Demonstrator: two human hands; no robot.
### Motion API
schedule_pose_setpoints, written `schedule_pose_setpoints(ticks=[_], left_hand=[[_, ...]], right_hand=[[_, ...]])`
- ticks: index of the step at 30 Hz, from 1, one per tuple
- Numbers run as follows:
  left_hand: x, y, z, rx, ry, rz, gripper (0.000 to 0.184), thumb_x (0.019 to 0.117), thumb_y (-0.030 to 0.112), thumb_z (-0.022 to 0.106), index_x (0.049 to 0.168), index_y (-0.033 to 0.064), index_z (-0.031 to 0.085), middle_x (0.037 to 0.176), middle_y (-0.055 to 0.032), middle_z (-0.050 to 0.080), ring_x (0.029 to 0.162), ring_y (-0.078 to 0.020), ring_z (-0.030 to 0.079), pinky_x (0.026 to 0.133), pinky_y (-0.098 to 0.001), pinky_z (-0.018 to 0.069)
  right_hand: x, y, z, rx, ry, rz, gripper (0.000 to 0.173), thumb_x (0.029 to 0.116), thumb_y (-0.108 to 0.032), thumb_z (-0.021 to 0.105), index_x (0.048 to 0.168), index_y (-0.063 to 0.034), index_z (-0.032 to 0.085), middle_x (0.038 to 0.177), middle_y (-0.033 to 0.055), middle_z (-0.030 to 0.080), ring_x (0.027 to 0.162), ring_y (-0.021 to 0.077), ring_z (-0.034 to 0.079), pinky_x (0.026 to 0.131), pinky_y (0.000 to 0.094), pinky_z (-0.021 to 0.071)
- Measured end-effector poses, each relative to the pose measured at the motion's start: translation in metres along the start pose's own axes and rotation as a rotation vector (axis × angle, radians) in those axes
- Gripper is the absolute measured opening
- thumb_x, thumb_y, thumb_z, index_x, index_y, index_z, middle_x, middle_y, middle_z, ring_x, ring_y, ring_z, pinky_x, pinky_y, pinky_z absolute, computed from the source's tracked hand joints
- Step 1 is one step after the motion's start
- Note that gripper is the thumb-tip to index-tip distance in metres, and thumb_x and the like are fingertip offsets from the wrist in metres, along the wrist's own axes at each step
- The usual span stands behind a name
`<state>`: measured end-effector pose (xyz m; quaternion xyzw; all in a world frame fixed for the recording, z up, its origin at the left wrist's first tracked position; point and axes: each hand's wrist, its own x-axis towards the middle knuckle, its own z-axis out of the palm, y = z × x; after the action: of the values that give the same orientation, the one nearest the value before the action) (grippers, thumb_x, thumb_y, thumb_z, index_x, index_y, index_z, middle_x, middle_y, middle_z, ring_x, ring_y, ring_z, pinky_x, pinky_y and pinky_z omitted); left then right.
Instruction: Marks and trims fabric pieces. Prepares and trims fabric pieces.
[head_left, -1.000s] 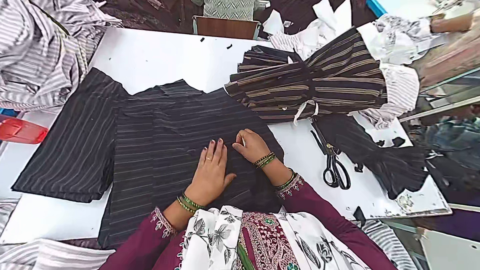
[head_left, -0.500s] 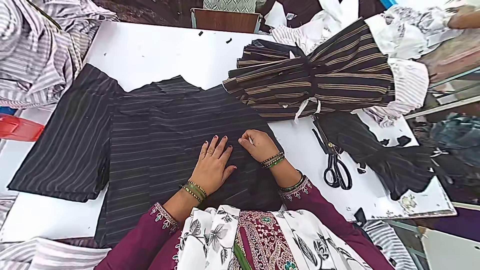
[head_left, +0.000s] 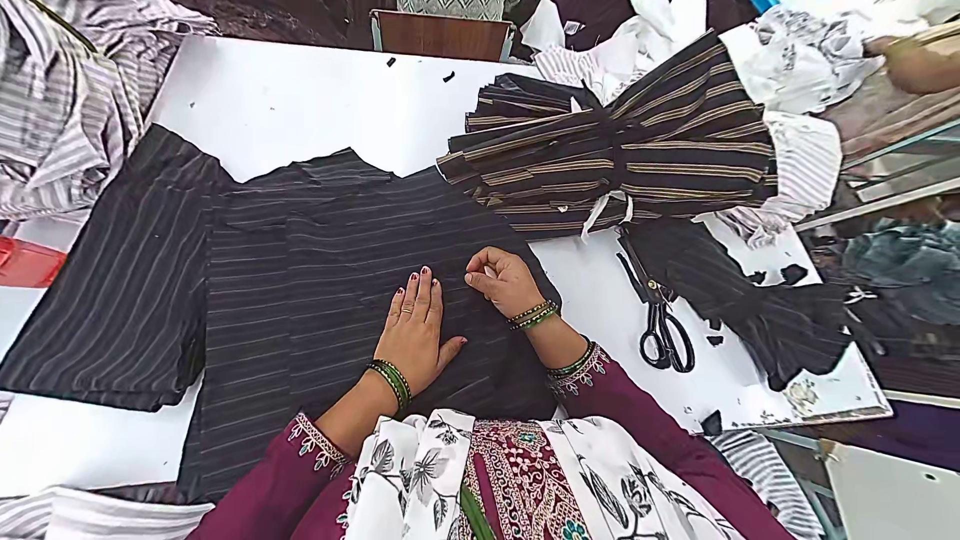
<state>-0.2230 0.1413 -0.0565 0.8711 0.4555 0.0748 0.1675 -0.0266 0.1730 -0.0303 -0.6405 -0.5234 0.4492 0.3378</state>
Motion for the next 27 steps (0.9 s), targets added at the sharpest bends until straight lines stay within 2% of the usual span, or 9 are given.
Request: schedule_pose_setpoints(ticks=[2, 4, 8, 12, 15, 19, 22, 25, 27], left_hand=[[-0.004, 0.003, -0.002, 0.015, -0.057, -0.024, 0.096, 0.0979, 0.062, 0.045, 0.154, -0.0144, 0.029, 0.164, -0.0328, 0.023, 0.153, -0.0472, 0.024, 0.122, -0.06, 0.0187], [-0.005, 0.006, -0.003, 0.042, -0.092, 0.006, 0.096, 0.0976, 0.063, 0.046, 0.154, -0.0135, 0.031, 0.164, -0.0313, 0.023, 0.153, -0.0466, 0.024, 0.122, -0.0598, 0.0193], [0.013, 0.017, -0.02, 0.058, -0.331, 0.062, 0.096, 0.0987, 0.06, 0.051, 0.158, -0.0097, 0.022, 0.168, -0.0271, 0.013, 0.157, -0.041, 0.014, 0.124, -0.0563, 0.0125], [0.042, 0.025, -0.035, 0.061, -0.511, 0.015, 0.104, 0.0966, 0.065, 0.053, 0.162, -0.0041, 0.011, 0.171, -0.0223, 0.001, 0.159, -0.0387, 0.001, 0.124, -0.0589, 0.0042], [0.045, 0.029, -0.03, 0.043, -0.481, -0.031, 0.108, 0.0927, 0.069, 0.056, 0.163, -0.0003, 0.011, 0.171, -0.0229, 0.001, 0.159, -0.0404, 0.0, 0.123, -0.062, 0.0021], [0.046, 0.034, -0.025, 0.052, -0.486, -0.066, 0.107, 0.0896, 0.075, 0.053, 0.166, 0.0129, 0.012, 0.17, -0.0246, -0.002, 0.157, -0.0443, -0.004, 0.121, -0.0668, -0.0009], [0.048, 0.038, -0.026, 0.059, -0.512, -0.08, 0.109, 0.0877, 0.079, 0.052, 0.166, 0.0167, 0.01, 0.169, -0.0266, -0.007, 0.156, -0.0471, -0.008, 0.119, -0.0699, -0.0031], [0.048, 0.037, -0.025, 0.033, -0.505, -0.086, 0.108, 0.0869, 0.079, 0.053, 0.166, 0.0171, 0.013, 0.169, -0.0269, -0.006, 0.156, -0.0466, -0.009, 0.119, -0.0701, -0.0044], [0.047, 0.037, -0.025, 0.029, -0.513, -0.087, 0.109, 0.0869, 0.079, 0.052, 0.166, 0.017, 0.012, 0.17, -0.0263, -0.007, 0.156, -0.0461, -0.01, 0.119, -0.0699, -0.005]], right_hand=[[0.001, 0.002, 0.0, -0.223, 0.048, -0.078, 0.006, 0.0926, -0.004, 0.068, 0.096, 0.0006, 0.069, 0.083, 0.0104, 0.065, 0.076, 0.0191, 0.06, 0.072, 0.0394, 0.0489], [0.002, -0.001, -0.001, -0.378, 0.039, -0.057, 0.012, 0.0931, -0.005, 0.066, 0.103, 0.0012, 0.071, 0.091, 0.0153, 0.069, 0.086, 0.0272, 0.066, 0.081, 0.047, 0.0516], [0.008, -0.008, -0.016, -0.367, -0.011, 0.075, 0.032, 0.0955, -0.014, 0.071, 0.123, 0.0006, 0.064, 0.101, 0.0168, 0.064, 0.088, 0.0274, 0.06, 0.084, 0.0464, 0.0502], [0.01, -0.009, -0.031, -0.142, -0.006, 0.035, 0.041, 0.0918, 0.009, 0.057, 0.132, 0.0004, 0.059, 0.112, 0.0175, 0.063, 0.083, 0.0216, 0.063, 0.072, 0.0367, 0.0544], [0.01, -0.009, -0.029, -0.092, 0.061, -0.019, 0.036, 0.0922, 0.004, 0.068, 0.128, 0.0003, 0.062, 0.088, 0.0131, 0.065, 0.064, 0.0162, 0.061, 0.06, 0.0313, 0.0553], [0.015, -0.013, -0.015, -0.365, 0.094, -0.149, 0.021, 0.093, -0.009, 0.074, 0.109, 0.0027, 0.067, 0.067, 0.0099, 0.057, 0.057, 0.021, 0.057, 0.06, 0.0395, 0.0528], [0.018, -0.018, -0.003, -0.48, 0.097, -0.225, 0.011, 0.0928, -0.006, 0.07, 0.1, 0.0028, 0.069, 0.066, 0.0119, 0.058, 0.061, 0.0259, 0.057, 0.061, 0.0442, 0.0488], [0.017, -0.027, 0.0, -0.481, 0.021, -0.117, 0.016, 0.0946, -0.002, 0.064, 0.109, 0.0034, 0.066, 0.077, 0.0158, 0.064, 0.069, 0.0285, 0.063, 0.067, 0.046, 0.0532], [0.016, -0.029, -0.002, -0.513, 0.009, -0.092, 0.013, 0.0941, -0.002, 0.066, 0.106, 0.0033, 0.068, 0.077, 0.0161, 0.065, 0.07, 0.0291, 0.064, 0.067, 0.0471, 0.0528]])
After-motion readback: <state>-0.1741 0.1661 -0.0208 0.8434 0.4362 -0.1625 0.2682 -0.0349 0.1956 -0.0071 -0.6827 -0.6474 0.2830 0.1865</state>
